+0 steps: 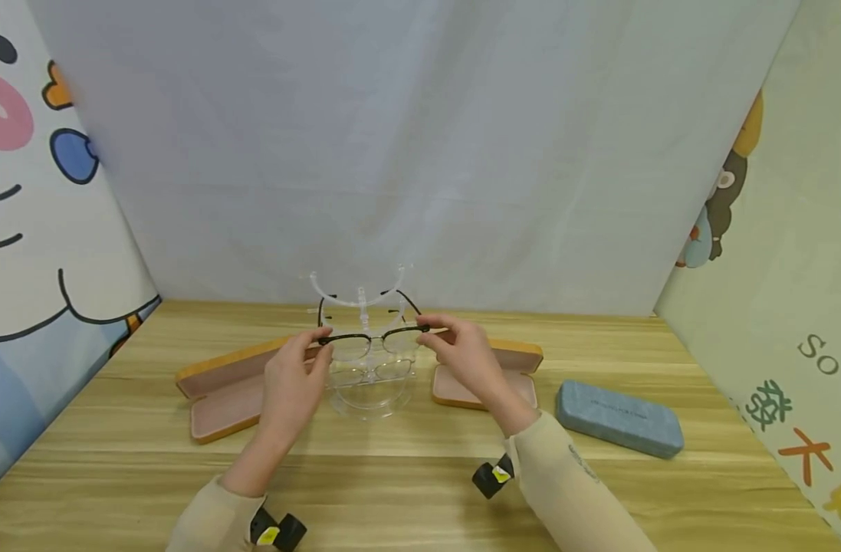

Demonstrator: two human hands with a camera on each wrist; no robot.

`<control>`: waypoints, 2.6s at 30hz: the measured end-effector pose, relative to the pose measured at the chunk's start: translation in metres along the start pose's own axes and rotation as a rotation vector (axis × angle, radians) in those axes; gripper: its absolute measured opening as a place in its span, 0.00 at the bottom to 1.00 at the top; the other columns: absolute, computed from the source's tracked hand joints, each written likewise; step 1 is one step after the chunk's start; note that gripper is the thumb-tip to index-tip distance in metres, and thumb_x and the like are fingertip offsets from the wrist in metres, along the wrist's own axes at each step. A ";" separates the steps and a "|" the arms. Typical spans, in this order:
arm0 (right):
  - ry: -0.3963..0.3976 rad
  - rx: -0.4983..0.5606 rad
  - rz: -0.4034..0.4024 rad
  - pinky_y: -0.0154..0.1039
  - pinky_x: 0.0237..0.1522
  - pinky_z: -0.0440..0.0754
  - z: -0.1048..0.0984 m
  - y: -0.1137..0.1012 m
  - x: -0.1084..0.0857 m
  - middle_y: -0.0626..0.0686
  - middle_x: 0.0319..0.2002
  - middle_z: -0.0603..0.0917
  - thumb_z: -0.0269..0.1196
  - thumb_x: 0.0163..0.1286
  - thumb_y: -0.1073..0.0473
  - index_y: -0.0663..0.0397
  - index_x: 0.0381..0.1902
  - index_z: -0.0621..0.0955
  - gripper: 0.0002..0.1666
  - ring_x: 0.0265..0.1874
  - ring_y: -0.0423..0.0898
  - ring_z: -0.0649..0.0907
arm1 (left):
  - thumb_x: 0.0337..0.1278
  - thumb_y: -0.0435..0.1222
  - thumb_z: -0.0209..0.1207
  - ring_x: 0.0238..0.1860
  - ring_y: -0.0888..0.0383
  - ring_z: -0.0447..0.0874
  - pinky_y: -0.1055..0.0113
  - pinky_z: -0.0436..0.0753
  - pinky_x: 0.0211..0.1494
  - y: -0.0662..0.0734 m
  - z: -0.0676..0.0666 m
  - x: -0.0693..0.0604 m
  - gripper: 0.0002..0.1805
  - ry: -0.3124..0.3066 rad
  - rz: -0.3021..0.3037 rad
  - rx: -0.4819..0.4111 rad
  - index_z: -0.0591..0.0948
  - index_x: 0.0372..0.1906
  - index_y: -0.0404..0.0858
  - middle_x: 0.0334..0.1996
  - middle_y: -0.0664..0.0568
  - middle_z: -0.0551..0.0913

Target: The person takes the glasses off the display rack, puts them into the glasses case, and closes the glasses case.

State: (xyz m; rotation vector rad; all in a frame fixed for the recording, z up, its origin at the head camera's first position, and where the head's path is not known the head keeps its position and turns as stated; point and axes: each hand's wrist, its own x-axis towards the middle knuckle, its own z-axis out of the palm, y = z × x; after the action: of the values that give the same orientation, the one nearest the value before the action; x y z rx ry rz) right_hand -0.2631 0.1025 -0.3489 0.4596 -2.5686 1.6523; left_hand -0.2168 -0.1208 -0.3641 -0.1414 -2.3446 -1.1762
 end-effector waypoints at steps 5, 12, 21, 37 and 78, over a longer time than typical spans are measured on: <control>0.012 0.055 0.002 0.43 0.41 0.81 -0.006 0.000 -0.008 0.53 0.45 0.82 0.59 0.65 0.57 0.50 0.51 0.79 0.16 0.41 0.48 0.82 | 0.57 0.33 0.57 0.37 0.54 0.84 0.67 0.83 0.36 0.007 -0.002 -0.004 0.13 0.014 0.070 -0.003 0.79 0.48 0.37 0.43 0.45 0.80; 0.021 0.099 0.019 0.41 0.43 0.81 -0.016 0.000 -0.017 0.58 0.41 0.84 0.59 0.65 0.59 0.55 0.50 0.79 0.16 0.38 0.46 0.84 | 0.53 0.34 0.61 0.34 0.56 0.83 0.67 0.82 0.33 0.019 -0.004 -0.007 0.12 0.046 0.169 0.029 0.82 0.45 0.39 0.38 0.48 0.81; 0.051 0.151 -0.030 0.41 0.45 0.80 -0.028 -0.005 -0.032 0.58 0.38 0.85 0.60 0.63 0.58 0.55 0.48 0.79 0.16 0.41 0.54 0.83 | 0.48 0.35 0.64 0.30 0.61 0.79 0.69 0.77 0.25 0.033 -0.010 -0.013 0.12 0.105 0.299 0.131 0.84 0.41 0.40 0.33 0.50 0.80; 0.152 0.140 -0.140 0.30 0.45 0.78 -0.053 -0.017 -0.058 0.57 0.48 0.81 0.61 0.62 0.60 0.60 0.47 0.80 0.16 0.42 0.34 0.80 | 0.44 0.38 0.67 0.34 0.63 0.78 0.71 0.74 0.26 0.052 -0.016 -0.017 0.13 0.051 0.401 0.091 0.85 0.39 0.45 0.33 0.56 0.78; 0.367 0.258 -0.112 0.32 0.45 0.78 -0.072 0.000 -0.052 0.47 0.40 0.84 0.62 0.61 0.62 0.61 0.46 0.81 0.15 0.40 0.39 0.81 | 0.53 0.37 0.61 0.36 0.60 0.82 0.64 0.81 0.40 0.061 0.043 0.022 0.11 -0.115 0.054 -0.263 0.83 0.43 0.42 0.37 0.51 0.85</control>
State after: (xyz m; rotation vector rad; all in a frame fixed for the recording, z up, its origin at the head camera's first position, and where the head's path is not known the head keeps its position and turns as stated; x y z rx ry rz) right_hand -0.2221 0.1780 -0.3286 0.2736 -2.0477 1.8366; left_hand -0.2335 -0.0522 -0.3309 -0.3700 -2.2568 -1.4813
